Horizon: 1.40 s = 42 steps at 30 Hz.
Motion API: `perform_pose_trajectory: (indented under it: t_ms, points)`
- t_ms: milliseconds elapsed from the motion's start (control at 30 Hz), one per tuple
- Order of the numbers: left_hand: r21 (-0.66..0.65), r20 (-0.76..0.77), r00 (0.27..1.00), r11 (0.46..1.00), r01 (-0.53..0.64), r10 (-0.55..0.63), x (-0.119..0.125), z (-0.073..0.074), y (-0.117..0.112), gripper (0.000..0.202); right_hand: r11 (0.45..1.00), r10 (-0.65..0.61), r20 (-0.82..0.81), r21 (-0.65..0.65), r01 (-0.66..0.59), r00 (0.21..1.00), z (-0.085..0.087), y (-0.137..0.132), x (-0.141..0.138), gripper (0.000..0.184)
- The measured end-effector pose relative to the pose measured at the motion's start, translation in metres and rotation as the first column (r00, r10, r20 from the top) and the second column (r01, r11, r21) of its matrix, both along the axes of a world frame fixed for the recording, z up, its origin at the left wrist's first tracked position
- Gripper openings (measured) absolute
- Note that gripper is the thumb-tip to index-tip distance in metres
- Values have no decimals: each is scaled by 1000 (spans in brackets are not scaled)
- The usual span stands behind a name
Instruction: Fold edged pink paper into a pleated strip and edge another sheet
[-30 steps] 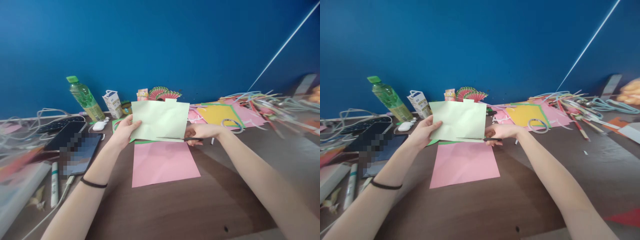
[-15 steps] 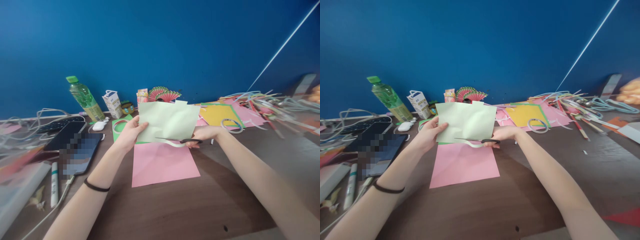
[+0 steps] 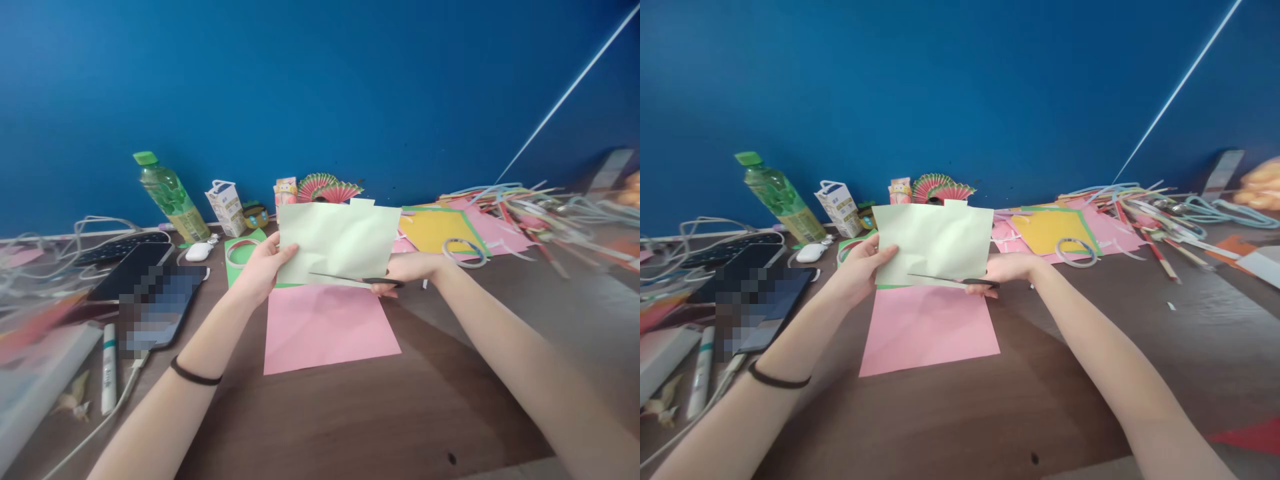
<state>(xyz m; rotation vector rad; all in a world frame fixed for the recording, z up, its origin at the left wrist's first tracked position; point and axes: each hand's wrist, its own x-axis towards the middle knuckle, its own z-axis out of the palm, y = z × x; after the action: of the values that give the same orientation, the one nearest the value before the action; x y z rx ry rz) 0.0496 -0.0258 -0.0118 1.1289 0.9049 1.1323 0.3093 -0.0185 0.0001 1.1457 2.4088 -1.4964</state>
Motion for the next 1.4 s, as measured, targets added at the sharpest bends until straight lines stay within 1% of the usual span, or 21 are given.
perform_pose_trajectory:
  t_ms: [167, 367, 667, 867, 967, 1133, 1300, 1400]
  points:
    - [-35, -8, 999, 999, -35, 34, 3, 2, -2, 34, 999, -28, 15, 26, 28, 999, -1, 0, 0, 21]
    - [-49, -9, 998, 997, -56, 55, 5, 3, -2, 34, 999, -37, -12, 30, 38, 999, -3, 0, -1, 20]
    - [-61, -2, 999, 997, -39, 39, 3, 1, -1, 37, 999, -40, -110, -17, 38, 993, -5, 1, 1, 22]
    - [-85, -7, 999, 995, -43, 43, 4, 2, -2, 35, 999, -33, -23, 26, 33, 999, -2, -1, -1, 28]
    - [-97, -8, 999, 994, -45, 44, 5, 3, -3, 35, 1000, -5, -22, 27, 6, 1000, -2, 0, -2, 30]
    - [-92, -2, 999, 995, -44, 44, 5, 1, -2, 34, 1000, -14, -48, 14, 15, 999, -4, 0, -2, 27]
    - [-63, -12, 1000, 998, -15, 14, 2, -1, 0, 35, 997, -78, -40, -24, 77, 996, -5, 1, 2, 19]
    - [-61, -20, 1000, 998, 7, -8, 1, -1, -1, 36, 995, -82, -58, -55, 79, 995, -5, 1, 3, 18]
